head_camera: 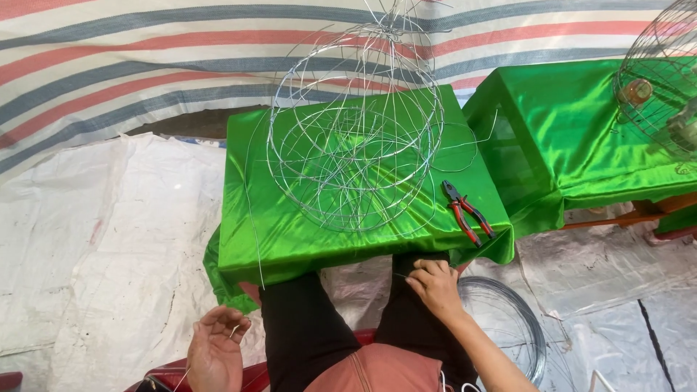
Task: The person constructs a wire frame by bending, twisting, and cutting silver-colored wire, using pliers to secure connections and trim excess material.
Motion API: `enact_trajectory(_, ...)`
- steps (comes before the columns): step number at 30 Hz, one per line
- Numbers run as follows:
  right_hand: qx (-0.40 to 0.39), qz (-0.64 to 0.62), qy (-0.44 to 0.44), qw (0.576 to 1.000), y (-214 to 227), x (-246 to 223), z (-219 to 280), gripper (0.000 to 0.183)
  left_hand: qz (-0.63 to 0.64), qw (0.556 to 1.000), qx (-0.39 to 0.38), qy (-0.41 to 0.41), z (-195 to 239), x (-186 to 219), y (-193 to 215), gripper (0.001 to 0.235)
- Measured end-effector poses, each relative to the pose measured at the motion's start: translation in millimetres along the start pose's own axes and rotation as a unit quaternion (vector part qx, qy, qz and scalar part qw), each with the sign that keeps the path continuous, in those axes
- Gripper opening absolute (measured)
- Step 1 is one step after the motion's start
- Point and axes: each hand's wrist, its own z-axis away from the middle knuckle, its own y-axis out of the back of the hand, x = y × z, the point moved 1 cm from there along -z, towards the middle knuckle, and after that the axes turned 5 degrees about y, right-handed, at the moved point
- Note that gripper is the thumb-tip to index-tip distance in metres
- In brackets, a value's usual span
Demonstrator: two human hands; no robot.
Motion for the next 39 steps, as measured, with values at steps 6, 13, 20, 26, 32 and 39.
enact_trajectory(6, -0.085, -0.008, 0.152, 0.985, 17.3, -1.3, -0.4, 0.017, -0.009, 1.0, 0.01, 0.011, 0.6, -4.8, -26.0, 0.045)
enact_trajectory(13, 0.059, 0.103, 0.093, 0.989, -8.6, -41.9, -41.0, 0.015, 0.002, 1.0, -0.011, 0.013, 5.0, -5.6, -33.1, 0.043)
enact_trajectory(20, 0.109, 0.092, -0.059, 0.988, 0.2, -5.0, -9.3, 0.007, -0.029, 0.999, 0.021, 0.013, 1.6, -7.1, -6.2, 0.047)
enact_trajectory(26, 0.011, 0.093, -0.118, 0.989, 38.7, 7.7, 5.8, 0.015, -0.005, 1.0, -0.001, 0.016, -3.3, -6.7, -35.0, 0.044)
enact_trajectory(32, -0.087, 0.093, -0.13, 0.983, 60.0, 14.1, -5.6, 0.031, -0.013, 1.0, -0.021, -0.001, -7.7, 5.7, -50.5, 0.044)
enact_trajectory(39, -0.087, 0.051, -0.104, 0.99, 66.0, 23.0, -5.7, 0.035, -0.049, 0.998, -0.025, 0.043, -6.9, 6.1, -52.0, 0.043)
